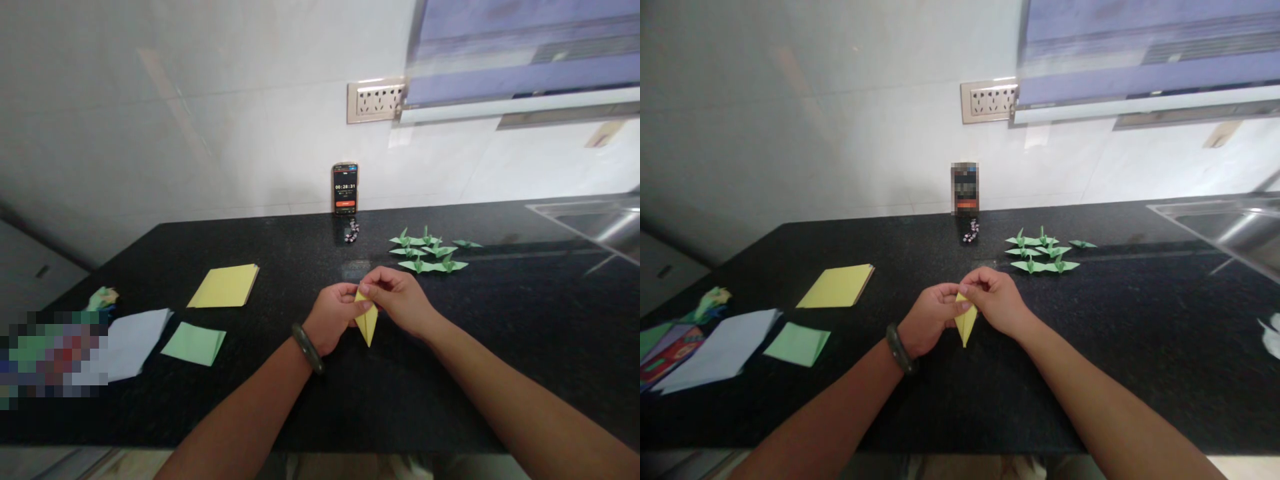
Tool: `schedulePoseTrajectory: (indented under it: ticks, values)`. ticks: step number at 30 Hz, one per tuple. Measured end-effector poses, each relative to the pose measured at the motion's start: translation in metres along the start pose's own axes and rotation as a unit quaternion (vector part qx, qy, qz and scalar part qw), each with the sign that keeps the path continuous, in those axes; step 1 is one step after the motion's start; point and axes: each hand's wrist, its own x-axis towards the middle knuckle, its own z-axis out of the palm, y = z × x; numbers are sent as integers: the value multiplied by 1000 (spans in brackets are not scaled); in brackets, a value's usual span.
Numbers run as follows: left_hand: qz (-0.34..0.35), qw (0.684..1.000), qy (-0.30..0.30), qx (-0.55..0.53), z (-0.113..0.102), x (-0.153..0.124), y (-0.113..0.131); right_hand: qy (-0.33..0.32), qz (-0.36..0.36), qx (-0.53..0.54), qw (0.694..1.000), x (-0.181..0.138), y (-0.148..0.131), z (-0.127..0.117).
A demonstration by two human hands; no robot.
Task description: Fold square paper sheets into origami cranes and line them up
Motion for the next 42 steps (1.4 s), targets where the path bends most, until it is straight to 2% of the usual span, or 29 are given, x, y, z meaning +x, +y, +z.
schedulePoseTrajectory:
  ticks: [2, 5, 9, 12, 19, 26, 32, 37, 42]
  values:
    - [-10, 1000, 22, 5, 0, 0, 0, 17, 14, 5, 1000, 0, 1, 1]
    - [35, 994, 99, 2, -3, 3, 0, 27, 78, 6, 997, 0, 0, 2]
    - [98, 977, 187, 1, -5, 8, 0, -67, 159, -34, 984, -3, -3, 6]
    - [113, 971, 212, 2, -4, 9, 1, -92, 174, -35, 980, -4, -4, 8]
    - [104, 969, 221, -23, -1, 9, 2, -97, 171, 0, 980, -3, 0, 6]
    - [86, 977, 188, -56, -4, 7, 2, -102, 180, 12, 978, -4, -1, 4]
    - [121, 973, 192, -39, -3, 7, 0, -136, 159, 7, 978, -4, -1, 10]
    - [133, 977, 166, -13, 1, 5, -2, -134, 144, -1, 980, -6, -1, 13]
    - [145, 973, 177, -6, 1, 2, -1, -161, 114, -16, 980, -8, -1, 11]
